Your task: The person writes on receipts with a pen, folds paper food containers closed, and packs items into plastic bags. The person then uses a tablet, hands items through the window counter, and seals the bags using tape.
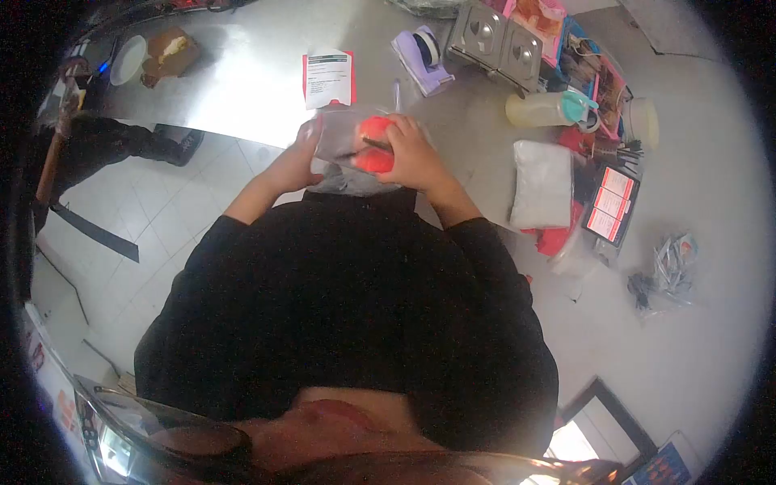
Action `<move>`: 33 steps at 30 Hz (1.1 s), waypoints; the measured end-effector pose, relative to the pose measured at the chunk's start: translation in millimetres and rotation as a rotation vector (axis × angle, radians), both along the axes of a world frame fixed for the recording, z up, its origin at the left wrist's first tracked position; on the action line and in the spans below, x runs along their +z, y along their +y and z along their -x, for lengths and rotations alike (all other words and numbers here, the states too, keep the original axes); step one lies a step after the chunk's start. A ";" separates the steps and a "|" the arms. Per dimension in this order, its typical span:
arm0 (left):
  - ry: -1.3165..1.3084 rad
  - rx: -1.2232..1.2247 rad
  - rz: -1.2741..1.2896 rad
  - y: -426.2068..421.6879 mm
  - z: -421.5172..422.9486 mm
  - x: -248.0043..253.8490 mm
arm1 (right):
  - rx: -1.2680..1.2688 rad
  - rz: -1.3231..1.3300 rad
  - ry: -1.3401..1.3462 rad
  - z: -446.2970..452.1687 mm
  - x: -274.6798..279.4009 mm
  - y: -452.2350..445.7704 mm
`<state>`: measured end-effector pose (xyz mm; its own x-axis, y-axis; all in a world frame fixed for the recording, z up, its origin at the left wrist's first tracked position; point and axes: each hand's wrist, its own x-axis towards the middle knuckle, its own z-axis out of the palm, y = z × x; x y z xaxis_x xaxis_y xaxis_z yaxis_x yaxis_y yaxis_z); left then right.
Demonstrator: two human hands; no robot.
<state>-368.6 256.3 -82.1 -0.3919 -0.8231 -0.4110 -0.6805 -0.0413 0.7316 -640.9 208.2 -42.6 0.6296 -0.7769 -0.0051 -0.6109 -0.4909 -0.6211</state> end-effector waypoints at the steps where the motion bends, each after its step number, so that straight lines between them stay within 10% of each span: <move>1: -0.031 0.013 -0.048 -1.7 -6.0 8.1 | 0.024 0.056 0.126 4.3 -0.9 -5.4; 7: 0.054 0.047 0.091 2.8 1.2 -3.1 | 0.061 0.019 0.503 -7.9 21.1 -16.4; 19: 0.260 0.044 0.040 2.8 -18.5 -7.9 | -0.071 0.192 -0.325 15.2 -16.9 -34.9; 22: 0.270 0.058 0.025 4.1 -18.0 -11.7 | -0.333 0.185 0.163 -33.5 14.4 -32.5; 25: 0.253 0.080 0.076 4.2 -16.9 -18.3 | -0.253 0.035 0.430 -40.8 8.8 -4.3; 33: 0.295 0.154 0.148 0.5 -22.1 -28.2 | 0.260 0.113 -0.002 7.2 -10.4 -20.7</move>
